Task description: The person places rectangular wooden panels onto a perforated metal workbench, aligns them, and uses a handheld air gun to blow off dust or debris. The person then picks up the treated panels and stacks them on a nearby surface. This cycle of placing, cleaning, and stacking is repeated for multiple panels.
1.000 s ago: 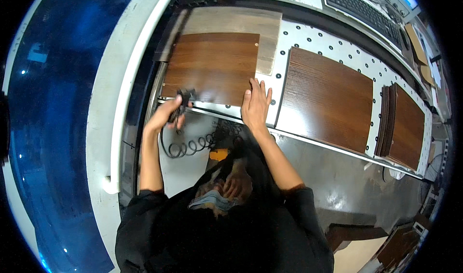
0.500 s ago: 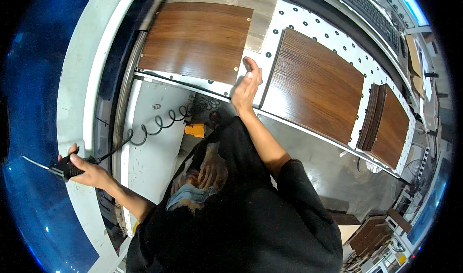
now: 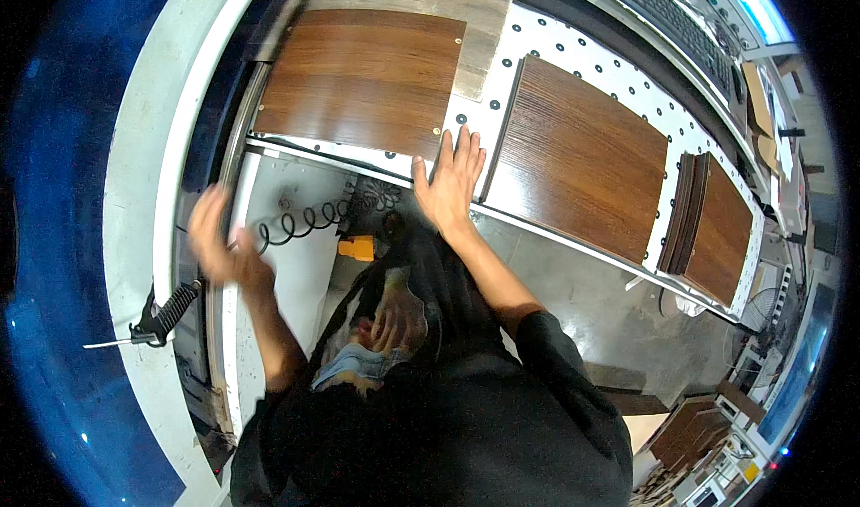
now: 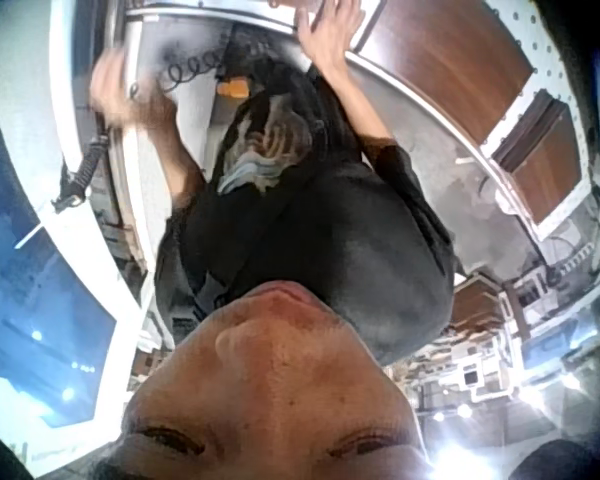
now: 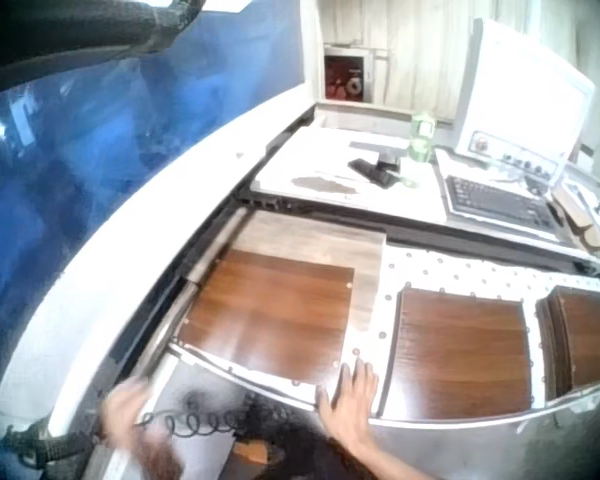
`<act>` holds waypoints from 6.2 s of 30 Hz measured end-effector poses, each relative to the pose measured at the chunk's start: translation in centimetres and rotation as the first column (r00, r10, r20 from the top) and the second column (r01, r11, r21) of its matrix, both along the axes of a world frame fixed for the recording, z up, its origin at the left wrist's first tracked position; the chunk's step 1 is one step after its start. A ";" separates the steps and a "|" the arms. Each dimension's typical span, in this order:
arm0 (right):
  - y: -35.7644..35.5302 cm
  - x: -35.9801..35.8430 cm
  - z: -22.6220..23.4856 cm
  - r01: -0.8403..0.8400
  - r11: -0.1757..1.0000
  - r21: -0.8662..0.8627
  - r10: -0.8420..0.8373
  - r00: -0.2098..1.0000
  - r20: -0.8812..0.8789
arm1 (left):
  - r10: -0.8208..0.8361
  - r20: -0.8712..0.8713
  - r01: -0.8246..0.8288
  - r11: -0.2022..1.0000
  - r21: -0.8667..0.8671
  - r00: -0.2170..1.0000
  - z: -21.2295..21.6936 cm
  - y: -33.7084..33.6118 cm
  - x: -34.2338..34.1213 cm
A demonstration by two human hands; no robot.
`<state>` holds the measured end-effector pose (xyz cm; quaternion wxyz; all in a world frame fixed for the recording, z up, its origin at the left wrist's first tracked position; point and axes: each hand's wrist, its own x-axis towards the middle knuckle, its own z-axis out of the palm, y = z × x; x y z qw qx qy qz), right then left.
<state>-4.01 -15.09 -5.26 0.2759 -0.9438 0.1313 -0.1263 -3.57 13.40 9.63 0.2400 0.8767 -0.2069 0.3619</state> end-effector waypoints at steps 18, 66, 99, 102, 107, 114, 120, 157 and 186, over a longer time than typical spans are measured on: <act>-0.1 1.3 6.1 -0.044 -0.088 0.995 -0.378 0.926 0.008 | -0.065 -0.856 -0.222 0.953 -0.205 0.513 -8.4 7.3 16.4; -9.2 -14.9 18.8 -0.522 0.214 0.826 -0.535 0.645 0.546 | -0.855 -0.185 0.185 0.307 -0.934 0.485 4.8 -4.2 7.1; -14.3 -19.7 13.5 -0.686 -0.090 0.722 -0.715 0.549 0.433 | -0.974 -0.151 0.497 0.218 -0.840 0.171 9.9 -9.0 3.9; -14.7 -20.3 12.7 -0.721 -0.106 0.685 -0.702 0.542 0.462 | -0.975 -0.163 0.445 0.213 -0.870 0.149 10.0 -9.0 3.7; -14.4 -20.6 12.9 -0.722 -0.098 0.685 -0.738 0.514 0.436 | -0.945 -0.293 0.437 0.326 -0.838 0.144 11.1 -8.5 3.8; -13.5 -20.8 14.5 -0.717 -0.038 0.696 -0.744 0.485 0.459 | -0.940 -0.341 0.256 0.323 -0.911 -0.027 10.3 -9.3 4.1; -13.3 -22.2 13.7 -0.666 -0.008 0.746 -0.741 0.505 0.443 | -0.968 -0.234 0.200 0.212 -0.957 -0.093 7.4 -9.0 4.2; -44.8 -28.6 2.8 0.625 0.388 0.678 -0.911 0.150 0.383 | -0.688 -0.553 0.416 0.380 -0.826 -0.469 -9.7 -59.2 -12.0; -31.7 -15.0 -0.1 0.618 0.755 -0.218 -0.616 0.783 0.087 | 0.324 -0.660 -0.087 0.927 0.365 0.678 -16.6 -11.1 26.4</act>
